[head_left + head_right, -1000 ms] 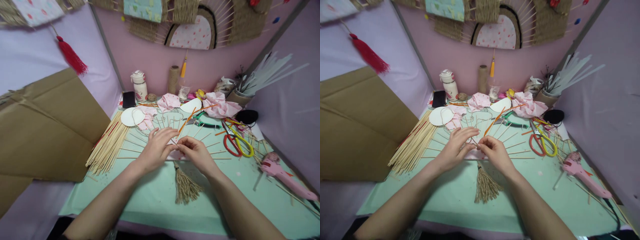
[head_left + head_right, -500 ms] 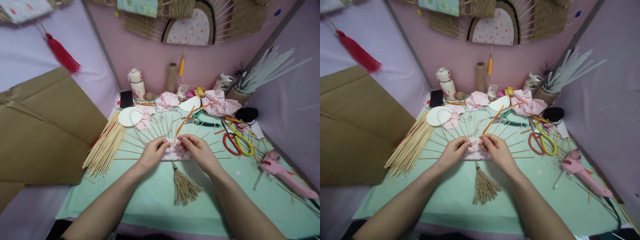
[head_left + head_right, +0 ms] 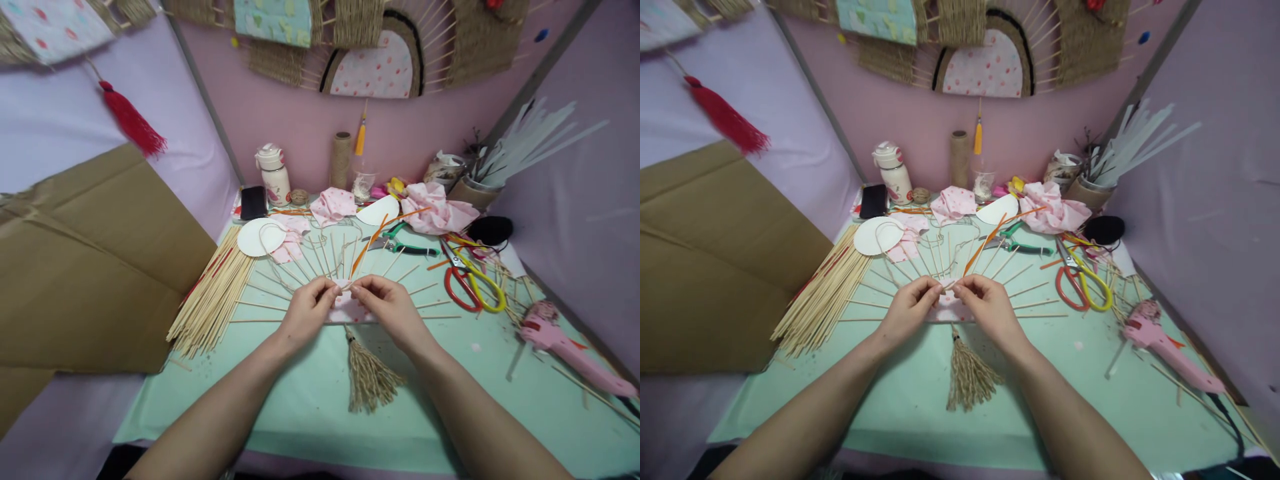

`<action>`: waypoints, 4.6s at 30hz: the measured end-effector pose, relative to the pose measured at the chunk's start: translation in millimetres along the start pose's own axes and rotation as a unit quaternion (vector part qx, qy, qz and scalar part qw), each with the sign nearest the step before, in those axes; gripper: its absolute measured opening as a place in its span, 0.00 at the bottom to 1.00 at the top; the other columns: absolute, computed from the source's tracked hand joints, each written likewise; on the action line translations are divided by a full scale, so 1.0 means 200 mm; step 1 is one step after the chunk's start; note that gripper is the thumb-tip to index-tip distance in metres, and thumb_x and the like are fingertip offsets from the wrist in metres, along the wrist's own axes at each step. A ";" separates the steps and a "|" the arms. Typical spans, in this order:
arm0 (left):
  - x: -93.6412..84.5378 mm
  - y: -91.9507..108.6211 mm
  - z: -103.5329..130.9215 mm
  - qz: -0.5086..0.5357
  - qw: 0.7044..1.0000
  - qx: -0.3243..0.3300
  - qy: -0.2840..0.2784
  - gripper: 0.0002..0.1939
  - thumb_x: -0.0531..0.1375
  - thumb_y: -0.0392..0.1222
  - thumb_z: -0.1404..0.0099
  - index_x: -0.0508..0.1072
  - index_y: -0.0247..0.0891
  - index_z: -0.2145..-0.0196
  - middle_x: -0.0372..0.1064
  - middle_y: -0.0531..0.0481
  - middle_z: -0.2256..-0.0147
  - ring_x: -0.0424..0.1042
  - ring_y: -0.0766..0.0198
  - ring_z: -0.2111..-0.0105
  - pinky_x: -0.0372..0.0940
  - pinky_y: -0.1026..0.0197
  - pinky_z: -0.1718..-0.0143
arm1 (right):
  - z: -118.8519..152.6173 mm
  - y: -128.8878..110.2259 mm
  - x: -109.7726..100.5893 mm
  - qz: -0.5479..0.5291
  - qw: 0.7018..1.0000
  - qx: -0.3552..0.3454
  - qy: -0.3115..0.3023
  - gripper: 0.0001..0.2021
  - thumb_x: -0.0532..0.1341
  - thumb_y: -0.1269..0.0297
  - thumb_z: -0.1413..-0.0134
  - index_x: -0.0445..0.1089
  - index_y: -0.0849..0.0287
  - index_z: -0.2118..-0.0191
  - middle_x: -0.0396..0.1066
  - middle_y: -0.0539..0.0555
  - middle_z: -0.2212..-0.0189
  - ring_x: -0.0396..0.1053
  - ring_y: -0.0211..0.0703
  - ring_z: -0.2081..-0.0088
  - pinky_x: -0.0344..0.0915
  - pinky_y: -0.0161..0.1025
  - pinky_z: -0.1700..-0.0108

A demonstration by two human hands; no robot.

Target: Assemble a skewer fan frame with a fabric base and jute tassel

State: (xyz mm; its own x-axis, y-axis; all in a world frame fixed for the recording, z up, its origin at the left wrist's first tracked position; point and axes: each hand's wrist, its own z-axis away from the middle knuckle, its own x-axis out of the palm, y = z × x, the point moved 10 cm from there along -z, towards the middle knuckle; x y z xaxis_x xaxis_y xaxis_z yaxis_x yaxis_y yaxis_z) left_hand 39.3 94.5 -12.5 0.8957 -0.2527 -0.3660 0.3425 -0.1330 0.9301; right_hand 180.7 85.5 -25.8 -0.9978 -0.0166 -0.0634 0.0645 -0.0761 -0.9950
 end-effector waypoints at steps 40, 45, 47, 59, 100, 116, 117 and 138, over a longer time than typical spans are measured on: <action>-1.11 0.79 -0.60 -0.239 0.863 0.268 0.354 0.09 0.56 0.45 0.29 0.69 0.37 0.63 0.65 0.56 0.72 0.61 0.69 0.71 0.59 0.63 0.66 | -0.01 -0.08 -0.38 -0.219 0.943 -0.120 0.220 0.11 0.71 0.55 0.55 0.75 0.55 0.69 0.72 0.48 0.74 0.63 0.35 0.73 0.61 0.36 0.69; -1.27 0.84 -0.32 -0.392 0.817 0.171 0.388 0.18 0.49 0.52 0.26 0.69 0.36 0.53 0.68 0.53 0.67 0.66 0.67 0.67 0.63 0.61 0.60 | -0.02 -0.09 -0.39 -0.258 0.936 -0.103 0.215 0.13 0.73 0.54 0.61 0.74 0.54 0.70 0.71 0.47 0.74 0.63 0.33 0.73 0.62 0.35 0.69; -1.28 0.75 -0.26 -0.478 0.809 0.086 0.331 0.18 0.53 0.53 0.29 0.72 0.36 0.54 0.70 0.52 0.66 0.69 0.63 0.63 0.63 0.56 0.54 | -0.04 -0.08 -0.38 -0.255 0.942 -0.091 0.200 0.14 0.73 0.54 0.62 0.74 0.54 0.71 0.71 0.47 0.75 0.63 0.33 0.74 0.62 0.35 0.70; -0.12 0.40 -0.12 -0.219 0.966 0.098 -0.100 0.22 0.60 0.48 0.36 0.72 0.39 0.47 0.71 0.43 0.44 0.68 0.52 0.43 0.59 0.55 0.41 | -0.06 -0.08 -0.19 -0.128 0.983 -0.093 0.090 0.10 0.73 0.54 0.59 0.78 0.54 0.72 0.78 0.53 0.63 0.71 0.46 0.59 0.64 0.44 0.53; 0.14 -0.05 -0.05 0.447 0.880 -0.143 0.069 0.18 0.76 0.46 0.57 0.78 0.34 0.72 0.74 0.51 0.74 0.72 0.69 0.72 0.68 0.66 0.66 | -0.01 0.02 -0.03 -0.196 0.980 0.038 0.015 0.13 0.73 0.55 0.60 0.75 0.56 0.69 0.76 0.50 0.72 0.70 0.39 0.70 0.63 0.37 0.66; 0.14 -0.09 -0.05 0.361 0.920 -0.122 0.097 0.15 0.73 0.48 0.54 0.81 0.36 0.71 0.77 0.47 0.70 0.73 0.63 0.68 0.68 0.60 0.62 | -0.02 0.06 -0.07 -0.183 0.981 0.033 0.059 0.14 0.72 0.53 0.62 0.73 0.55 0.71 0.73 0.49 0.73 0.67 0.38 0.73 0.64 0.37 0.69; 0.12 -0.09 -0.05 0.348 0.924 -0.124 0.098 0.15 0.73 0.49 0.53 0.81 0.36 0.70 0.76 0.48 0.71 0.73 0.64 0.69 0.68 0.61 0.64 | -0.02 0.05 -0.08 -0.167 0.984 0.027 0.060 0.14 0.71 0.53 0.61 0.73 0.55 0.71 0.72 0.49 0.73 0.66 0.38 0.74 0.63 0.37 0.70; -0.15 0.13 -0.11 -0.167 0.981 0.079 0.054 0.10 0.55 0.41 0.34 0.76 0.40 0.68 0.74 0.51 0.71 0.71 0.61 0.69 0.62 0.61 0.65 | 0.07 -0.27 -0.38 0.151 0.932 -0.223 0.242 0.07 0.58 0.59 0.39 0.68 0.54 0.66 0.67 0.53 0.69 0.63 0.46 0.66 0.59 0.44 0.61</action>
State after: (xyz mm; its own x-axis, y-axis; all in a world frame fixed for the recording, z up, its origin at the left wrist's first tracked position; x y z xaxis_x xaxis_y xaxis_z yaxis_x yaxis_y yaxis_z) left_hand 28.3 119.9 23.0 0.7692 -0.0670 -0.6354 0.5810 -0.3407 0.7392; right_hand 254.1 76.2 34.0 -0.8299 0.4904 -0.2662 0.4404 0.2828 -0.8521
